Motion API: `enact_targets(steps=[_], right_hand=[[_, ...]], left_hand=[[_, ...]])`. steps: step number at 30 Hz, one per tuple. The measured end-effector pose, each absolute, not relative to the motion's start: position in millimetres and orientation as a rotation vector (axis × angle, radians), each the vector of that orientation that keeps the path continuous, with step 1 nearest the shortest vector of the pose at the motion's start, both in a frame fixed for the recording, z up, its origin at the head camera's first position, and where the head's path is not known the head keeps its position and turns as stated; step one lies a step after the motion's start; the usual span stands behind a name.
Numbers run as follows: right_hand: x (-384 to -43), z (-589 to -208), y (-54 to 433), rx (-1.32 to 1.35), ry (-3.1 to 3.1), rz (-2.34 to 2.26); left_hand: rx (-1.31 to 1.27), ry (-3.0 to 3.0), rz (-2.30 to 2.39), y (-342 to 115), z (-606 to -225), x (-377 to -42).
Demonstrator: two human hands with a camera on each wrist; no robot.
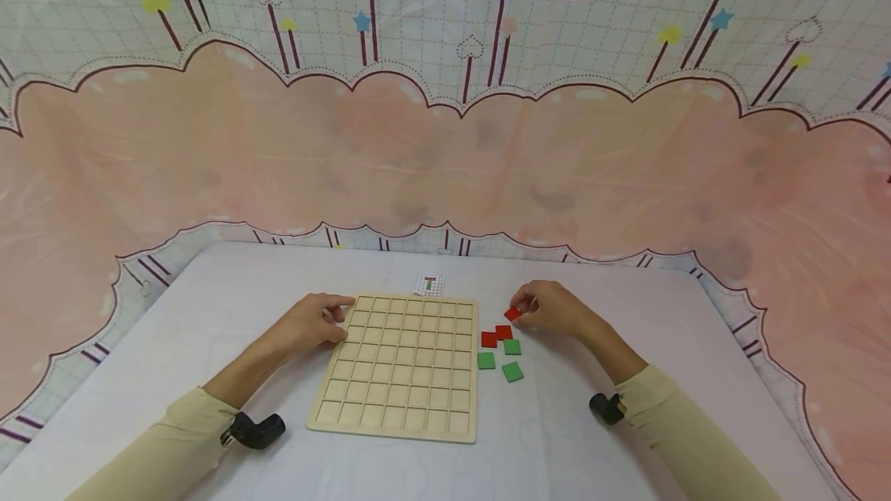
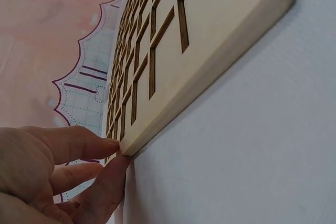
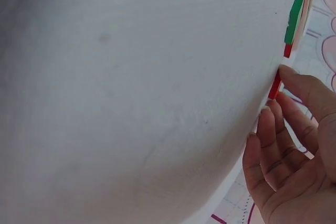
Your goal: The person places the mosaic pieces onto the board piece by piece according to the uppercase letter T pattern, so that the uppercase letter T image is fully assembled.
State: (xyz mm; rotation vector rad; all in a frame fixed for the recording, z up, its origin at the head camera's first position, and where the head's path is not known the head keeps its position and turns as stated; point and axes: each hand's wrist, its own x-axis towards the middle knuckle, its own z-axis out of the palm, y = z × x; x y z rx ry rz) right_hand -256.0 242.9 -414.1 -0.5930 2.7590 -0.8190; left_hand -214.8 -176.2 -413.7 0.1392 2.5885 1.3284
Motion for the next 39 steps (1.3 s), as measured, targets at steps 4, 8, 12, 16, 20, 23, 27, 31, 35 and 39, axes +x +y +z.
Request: enact_targets(steps=[4,8,12,16,20,23,27,31,35,39], right_hand=[[-256,-413,243,-0.6,2.773,-0.797],[-257,-412,242,-0.604,2.79,-0.747],[-258,-412,242,-0.619,2.802,-0.702],[-259,-411,243,-0.619,2.807,-0.694],[-258,-409,242,-0.63,2.809,-0.71],[-259,-407,240,-0.635,2.805,-0.725],[-260,-406,239,-0.658,2.8,-0.74],[-262,-405,238,-0.726,2.787,-0.758],[-264,-403,237,-0.761,2.772,-0.781],[-265,-401,234,-0.786,2.766,-0.799]], left_hand=[[0.139,2.598,1.327,-176,-414,-214],[0.129,2.592,1.336,-175,-415,-214],[0.121,2.585,1.348,-174,-416,-214],[0.113,2.58,1.366,-174,-417,-214],[0.1,2.575,1.379,-174,-416,-213],[0.095,2.583,1.38,-175,-416,-212],[0.103,2.591,1.37,-176,-416,-211],[0.113,2.578,1.37,-177,-417,-211],[0.141,2.564,1.372,-179,-418,-212],[0.167,2.562,1.369,-181,-417,-213]])
